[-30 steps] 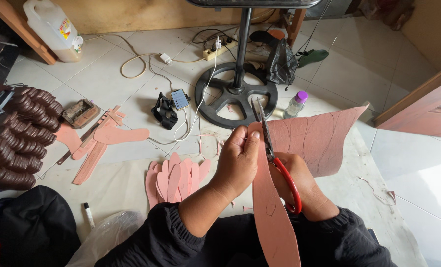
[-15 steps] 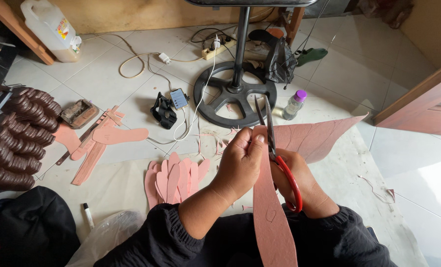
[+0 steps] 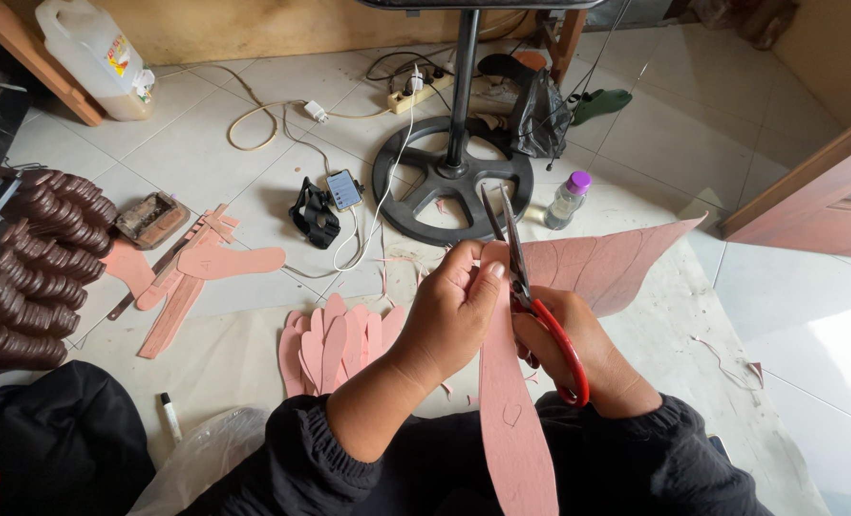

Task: The person cuts a pink foam sheet along pre-drawn outlines using red-handled scissors. They rotate the sheet to follow the lines and separate individual shapes, placing finished pieces on the floor.

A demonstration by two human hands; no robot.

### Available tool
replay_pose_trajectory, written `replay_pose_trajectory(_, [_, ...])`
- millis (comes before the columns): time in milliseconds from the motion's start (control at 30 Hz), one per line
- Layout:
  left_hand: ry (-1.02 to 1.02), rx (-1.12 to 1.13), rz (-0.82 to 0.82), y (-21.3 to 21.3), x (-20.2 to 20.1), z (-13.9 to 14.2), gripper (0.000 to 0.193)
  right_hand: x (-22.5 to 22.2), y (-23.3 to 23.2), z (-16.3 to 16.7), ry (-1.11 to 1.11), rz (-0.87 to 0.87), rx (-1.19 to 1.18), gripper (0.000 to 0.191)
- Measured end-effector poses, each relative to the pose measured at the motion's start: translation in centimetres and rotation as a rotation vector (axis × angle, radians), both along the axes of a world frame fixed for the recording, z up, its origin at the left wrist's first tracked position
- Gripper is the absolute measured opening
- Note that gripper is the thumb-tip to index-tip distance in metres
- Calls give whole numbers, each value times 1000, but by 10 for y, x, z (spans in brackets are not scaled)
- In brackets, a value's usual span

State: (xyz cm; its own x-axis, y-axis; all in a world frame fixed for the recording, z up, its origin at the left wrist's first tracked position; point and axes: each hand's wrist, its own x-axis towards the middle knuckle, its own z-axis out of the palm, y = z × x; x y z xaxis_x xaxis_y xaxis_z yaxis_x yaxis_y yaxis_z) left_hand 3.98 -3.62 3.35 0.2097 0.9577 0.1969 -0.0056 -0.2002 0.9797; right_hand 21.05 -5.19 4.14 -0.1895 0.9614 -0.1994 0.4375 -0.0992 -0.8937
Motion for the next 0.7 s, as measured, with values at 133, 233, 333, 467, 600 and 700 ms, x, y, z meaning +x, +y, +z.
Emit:
replay_pose_trajectory(133, [-5, 82, 9, 1, 2, 1, 19, -2, 1, 0, 0, -19, -18, 21])
replay_pose_trajectory(233, [-21, 83, -8, 0, 1, 0, 19, -2, 0, 1, -19, -42, -41, 21])
replay_pose_trajectory(333, [-69, 125, -48, 2, 0, -1, 18, -1, -1, 4, -39, -38, -57, 22])
replay_pose_trajectory(467, [-14, 24, -67, 3, -4, -2, 17, 0, -3, 6, -16, -58, -87, 21])
replay_pose_trajectory(600, [-46, -2, -108, 5, -8, -2, 17, -1, -2, 7, 2, -57, -113, 21])
replay_pose_trajectory(700, [-71, -8, -140, 8, -13, -2, 18, 1, -2, 8, -19, -21, -92, 20])
